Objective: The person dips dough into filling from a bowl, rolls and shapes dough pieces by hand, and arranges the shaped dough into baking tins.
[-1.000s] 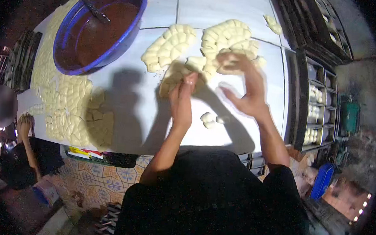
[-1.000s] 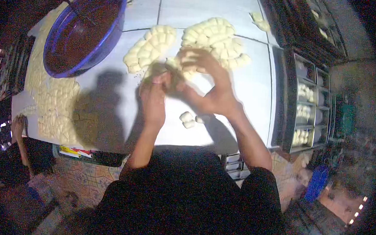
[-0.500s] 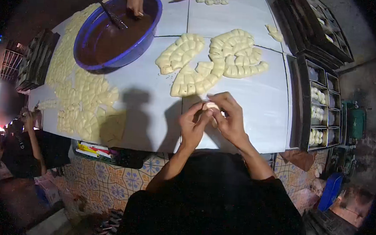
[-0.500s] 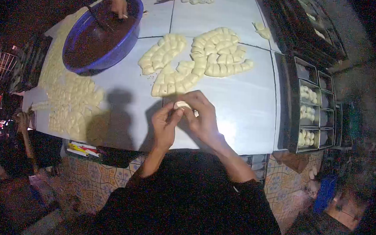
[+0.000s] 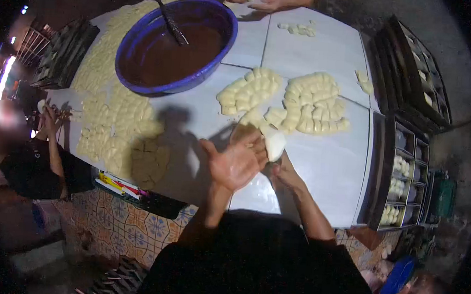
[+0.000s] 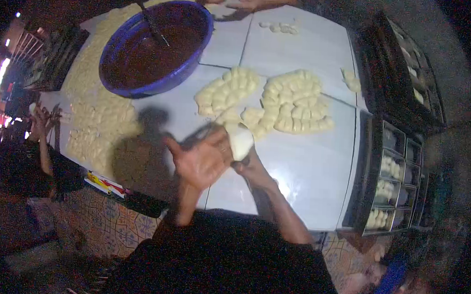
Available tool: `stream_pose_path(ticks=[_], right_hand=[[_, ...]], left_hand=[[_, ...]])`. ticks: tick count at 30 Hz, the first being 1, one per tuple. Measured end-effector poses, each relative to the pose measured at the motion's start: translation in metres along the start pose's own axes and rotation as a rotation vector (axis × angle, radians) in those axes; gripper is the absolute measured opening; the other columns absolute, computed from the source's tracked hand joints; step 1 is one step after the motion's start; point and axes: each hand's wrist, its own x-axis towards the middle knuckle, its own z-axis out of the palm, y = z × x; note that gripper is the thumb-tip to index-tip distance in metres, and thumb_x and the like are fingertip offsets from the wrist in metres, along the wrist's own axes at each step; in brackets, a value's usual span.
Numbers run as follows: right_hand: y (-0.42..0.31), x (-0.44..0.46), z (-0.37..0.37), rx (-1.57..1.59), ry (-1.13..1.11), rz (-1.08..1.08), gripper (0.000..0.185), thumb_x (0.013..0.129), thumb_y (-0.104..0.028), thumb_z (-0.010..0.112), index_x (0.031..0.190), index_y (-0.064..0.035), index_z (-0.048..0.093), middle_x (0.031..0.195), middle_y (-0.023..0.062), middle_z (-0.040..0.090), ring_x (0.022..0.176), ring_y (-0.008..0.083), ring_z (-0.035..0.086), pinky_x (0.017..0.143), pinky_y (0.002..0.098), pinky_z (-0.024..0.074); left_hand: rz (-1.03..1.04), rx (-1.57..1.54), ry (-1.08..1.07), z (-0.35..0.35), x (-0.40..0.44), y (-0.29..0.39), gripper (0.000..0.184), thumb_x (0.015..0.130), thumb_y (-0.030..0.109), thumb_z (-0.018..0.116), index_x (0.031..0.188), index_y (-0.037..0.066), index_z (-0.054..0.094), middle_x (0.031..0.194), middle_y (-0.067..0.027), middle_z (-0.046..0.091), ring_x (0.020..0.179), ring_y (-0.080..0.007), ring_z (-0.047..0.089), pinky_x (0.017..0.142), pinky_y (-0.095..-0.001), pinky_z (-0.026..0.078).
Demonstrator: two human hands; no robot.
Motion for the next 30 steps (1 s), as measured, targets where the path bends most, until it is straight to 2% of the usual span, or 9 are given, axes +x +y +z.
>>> stream_pose_path(ticks=[1,4,7,11,17,20,24,28,30], right_hand=[[-0.016,0.006,0.014,0.049,0.052,-0.076,0.126,0.06,-0.07,0.074,0.15,-0.0116,0.008,0.15,0.0093,0.023,0.132,0.0231,0.034,0.102,0.0413,0.0349],[-0.021,0.015,0.011,0.003,0.092,-0.077,0.119,0.065,-0.07,0.07,0.151,-0.0171,0.007,0.146,0.0104,0.028,0.121,0.0207,0.039,0.097,0.0423,0.0359],[-0.014,0.019,0.005,0.053,0.012,-0.171,0.095,0.079,-0.045,0.071,0.149,-0.0222,0.01,0.145,0.0156,0.025,0.129,0.0331,0.036,0.104,0.0547,0.0393],[0.003,0.021,-0.007,0.104,0.006,-0.185,0.083,0.087,-0.031,0.066,0.148,-0.0235,0.012,0.147,0.0159,0.023,0.126,0.0277,0.04,0.108,0.0536,0.0338],[0.013,0.021,-0.012,0.115,0.234,-0.08,0.075,0.09,-0.024,0.063,0.148,-0.01,0.018,0.13,0.0164,0.047,0.11,0.0201,0.053,0.089,0.0319,0.0487],[0.008,0.023,-0.003,0.704,0.26,0.159,0.052,0.091,-0.019,0.062,0.135,0.0003,0.04,0.107,0.0136,0.06,0.09,0.0151,0.059,0.073,0.0252,0.0498],[-0.009,0.006,0.016,0.322,0.625,0.251,0.017,0.094,-0.021,0.059,0.098,-0.0049,0.064,0.062,-0.0034,0.056,0.033,0.0046,0.038,0.026,0.0206,0.0224],[-0.002,-0.031,0.007,-0.891,0.359,-0.265,0.029,0.08,-0.006,0.065,0.108,-0.0005,0.063,0.111,0.0142,0.052,0.099,0.0259,0.052,0.084,0.0348,0.0442],[0.0,-0.046,-0.006,-0.932,0.244,-0.384,0.023,0.082,-0.003,0.062,0.105,0.0005,0.063,0.109,0.0129,0.054,0.095,0.0235,0.053,0.081,0.0324,0.045]], left_hand=[[0.033,-0.121,-0.4,0.001,0.024,0.026,0.13,0.059,0.089,0.05,0.139,-0.01,0.026,0.137,-0.0245,0.041,0.124,-0.0374,0.043,0.105,-0.0491,0.033],[0.466,0.978,0.22,-0.002,0.096,0.142,0.073,0.094,0.062,0.033,0.12,-0.004,0.051,0.106,-0.0202,0.062,0.094,-0.0273,0.064,0.084,-0.0423,0.05],[0.652,2.064,0.631,-0.009,0.165,0.233,0.074,0.094,0.064,0.028,0.064,0.002,0.054,0.063,-0.006,0.056,0.059,-0.0187,0.052,0.056,-0.0336,0.041],[-0.26,1.931,0.74,-0.008,0.171,0.248,0.088,0.086,0.077,0.014,0.062,0.002,0.053,0.059,-0.0067,0.054,0.056,-0.0217,0.048,0.061,-0.0416,0.038],[0.351,1.756,0.761,0.026,0.116,0.153,0.091,0.088,0.075,0.02,0.096,-0.003,0.067,0.086,-0.0207,0.065,0.091,-0.0258,0.063,0.081,-0.0388,0.047],[-0.156,0.654,0.101,0.004,0.059,0.078,0.109,0.082,0.081,0.016,0.135,-0.012,0.032,0.124,-0.0283,0.052,0.106,-0.0343,0.058,0.097,-0.042,0.044],[0.05,0.719,0.625,0.005,0.019,-0.007,0.074,0.096,0.057,0.031,0.131,-0.007,0.044,0.12,-0.0195,0.056,0.112,-0.0272,0.055,0.095,-0.0423,0.042],[0.069,0.979,0.473,-0.008,-0.01,-0.027,0.047,0.091,0.014,0.058,0.131,-0.007,0.044,0.111,-0.0142,0.059,0.094,-0.0174,0.061,0.078,-0.0275,0.048],[0.086,1.207,0.333,-0.015,-0.014,-0.031,0.044,0.085,-0.003,0.064,0.125,-0.01,0.049,0.101,-0.0119,0.064,0.081,-0.0117,0.063,0.068,-0.0199,0.05]])
